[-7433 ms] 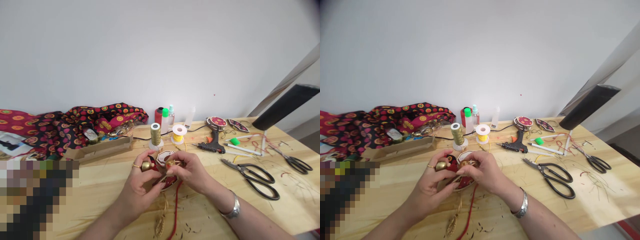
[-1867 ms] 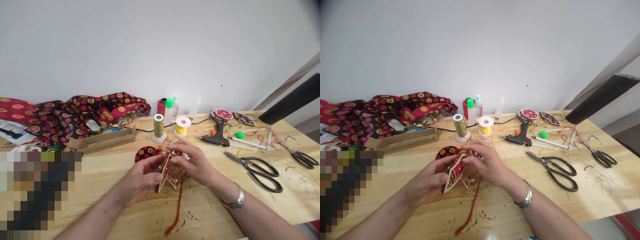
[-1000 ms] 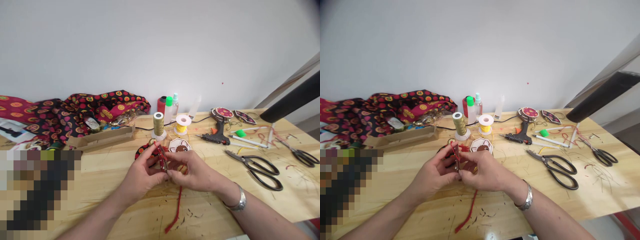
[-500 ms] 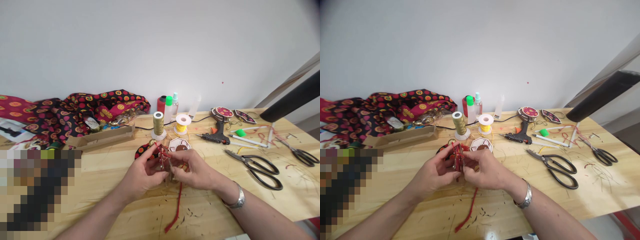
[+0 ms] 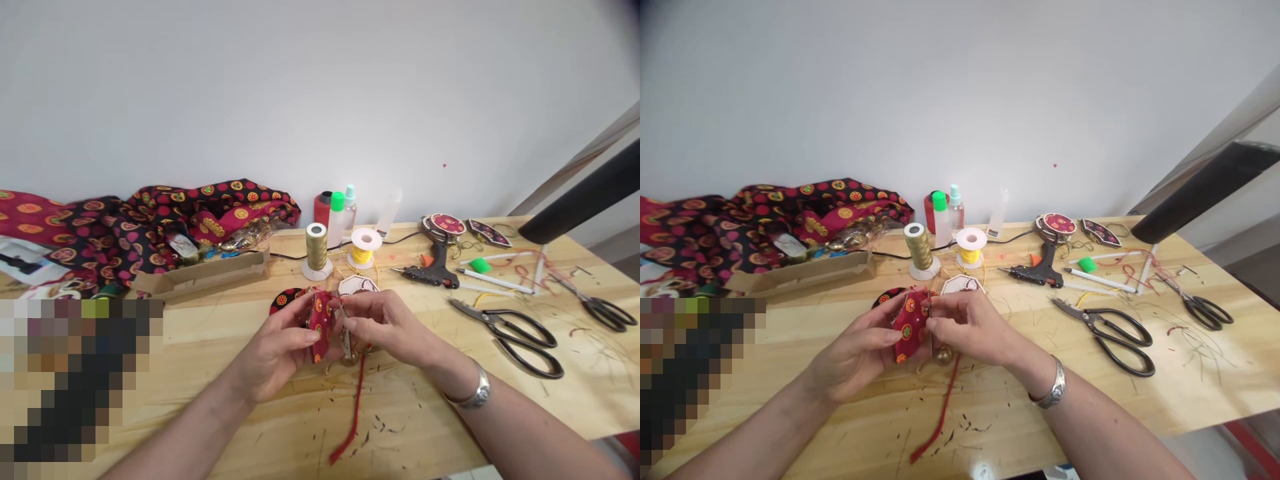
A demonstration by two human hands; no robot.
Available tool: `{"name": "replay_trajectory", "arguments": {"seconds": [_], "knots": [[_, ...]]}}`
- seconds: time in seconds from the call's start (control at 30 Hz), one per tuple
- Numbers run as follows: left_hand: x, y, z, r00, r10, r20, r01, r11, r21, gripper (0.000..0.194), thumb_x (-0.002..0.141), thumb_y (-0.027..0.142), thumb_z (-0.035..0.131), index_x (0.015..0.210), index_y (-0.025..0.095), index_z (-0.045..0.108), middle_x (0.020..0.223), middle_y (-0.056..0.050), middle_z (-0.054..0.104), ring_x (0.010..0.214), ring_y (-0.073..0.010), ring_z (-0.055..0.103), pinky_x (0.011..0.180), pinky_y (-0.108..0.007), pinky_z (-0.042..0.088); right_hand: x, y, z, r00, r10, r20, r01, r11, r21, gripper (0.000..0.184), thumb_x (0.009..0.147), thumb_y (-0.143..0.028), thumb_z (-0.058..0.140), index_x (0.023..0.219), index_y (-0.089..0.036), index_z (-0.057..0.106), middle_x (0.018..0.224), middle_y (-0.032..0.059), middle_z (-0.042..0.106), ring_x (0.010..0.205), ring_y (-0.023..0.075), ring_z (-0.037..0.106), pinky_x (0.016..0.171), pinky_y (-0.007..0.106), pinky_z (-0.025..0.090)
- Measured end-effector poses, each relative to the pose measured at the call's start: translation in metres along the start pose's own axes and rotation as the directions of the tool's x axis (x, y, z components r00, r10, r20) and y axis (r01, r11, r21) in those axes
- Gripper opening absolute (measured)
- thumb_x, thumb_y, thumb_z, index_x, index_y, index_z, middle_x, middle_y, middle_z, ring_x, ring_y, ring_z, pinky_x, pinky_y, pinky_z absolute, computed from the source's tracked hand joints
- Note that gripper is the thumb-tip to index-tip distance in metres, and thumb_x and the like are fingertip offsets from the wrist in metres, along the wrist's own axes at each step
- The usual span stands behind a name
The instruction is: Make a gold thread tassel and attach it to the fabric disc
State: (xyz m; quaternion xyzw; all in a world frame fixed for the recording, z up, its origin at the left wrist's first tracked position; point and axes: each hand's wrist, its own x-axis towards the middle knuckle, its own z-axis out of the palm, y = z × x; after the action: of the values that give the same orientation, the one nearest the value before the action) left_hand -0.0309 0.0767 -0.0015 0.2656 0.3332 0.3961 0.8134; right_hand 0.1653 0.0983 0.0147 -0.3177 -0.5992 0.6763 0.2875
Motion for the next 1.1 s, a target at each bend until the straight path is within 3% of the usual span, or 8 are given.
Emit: {"name": "replay_trajectory", "arguments": {"seconds": [0.13,0.37,0.6,0.83,0.93,1.1], "knots": [[-0.001,0.0,0.0,1.0,0.009,0.016,-0.009,1.0,0.02,0.049,0.074,0.005,0.064,0.12,0.024,0.06,0.114,-0.008,0.065,0.1,-0.0243,0.062,0.083,-0.043,0.053,0.0,-0.004,0.0,1.0,-0.011,0.002,0.011,1.0,0.018,0.034,0.082,-0.028,0.055,0.109,-0.01,0.065,0.084,0.008,0.067,0.07,0.016,0.06,0.063,0.029,0.049],[0.0,-0.005,0.001,0.986,0.145,-0.082,-0.127,0.972,0.198,0.061,0.066,0.011,0.076,0.122,0.028,0.056,0.13,-0.007,0.056,0.109,-0.0266,0.058,0.08,-0.035,0.054,0.0,-0.004,-0.002,0.999,-0.044,-0.019,0.044,0.998,-0.035,0.029,0.082,-0.023,0.053,0.103,-0.011,0.068,0.083,0.0057,0.067,0.07,0.0139,0.058,0.064,0.026,0.046],[0.002,-0.007,0.003,0.968,0.223,-0.115,-0.178,0.934,0.31,0.071,0.062,0.011,0.079,0.126,0.026,0.051,0.131,-0.009,0.055,0.115,-0.0274,0.055,0.089,-0.036,0.049,-0.001,-0.002,-0.001,0.999,0.029,-0.025,-0.029,0.999,0.017,0.028,0.082,-0.025,0.055,0.105,-0.013,0.067,0.085,0.0054,0.065,0.071,0.0137,0.057,0.061,0.026,0.048],[0.002,-0.01,0.006,0.961,0.227,-0.16,-0.149,0.908,0.392,0.083,0.063,0.015,0.08,0.135,0.025,0.039,0.12,-0.01,0.063,0.101,-0.0253,0.064,0.085,-0.035,0.052,0.004,0.011,0.001,1.0,-0.006,0.029,0.005,0.999,0.047,0.031,0.082,-0.034,0.062,0.105,-0.013,0.065,0.089,0.0053,0.065,0.076,0.0132,0.059,0.07,0.027,0.049],[0.003,-0.009,0.004,0.956,0.246,-0.158,-0.164,0.898,0.408,0.085,0.063,0.016,0.08,0.136,0.023,0.037,0.121,-0.01,0.063,0.102,-0.0243,0.063,0.086,-0.033,0.052,0.007,0.015,0.001,0.998,0.06,-0.009,-0.059,0.994,0.089,0.032,0.08,-0.036,0.064,0.102,-0.013,0.066,0.082,0.0044,0.065,0.064,0.0105,0.059,0.059,0.024,0.049],[0.004,-0.006,0.004,0.897,0.371,-0.239,-0.277,0.895,0.35,0.057,0.079,0.026,0.067,0.131,0.022,0.043,0.124,-0.009,0.058,0.102,-0.0225,0.062,0.08,-0.034,0.055,0.009,0.012,-0.001,0.985,0.14,-0.097,-0.122,0.977,0.176,0.031,0.077,-0.037,0.068,0.095,-0.012,0.067,0.077,0.0041,0.068,0.057,0.009,0.059,0.054,0.021,0.049]]}}
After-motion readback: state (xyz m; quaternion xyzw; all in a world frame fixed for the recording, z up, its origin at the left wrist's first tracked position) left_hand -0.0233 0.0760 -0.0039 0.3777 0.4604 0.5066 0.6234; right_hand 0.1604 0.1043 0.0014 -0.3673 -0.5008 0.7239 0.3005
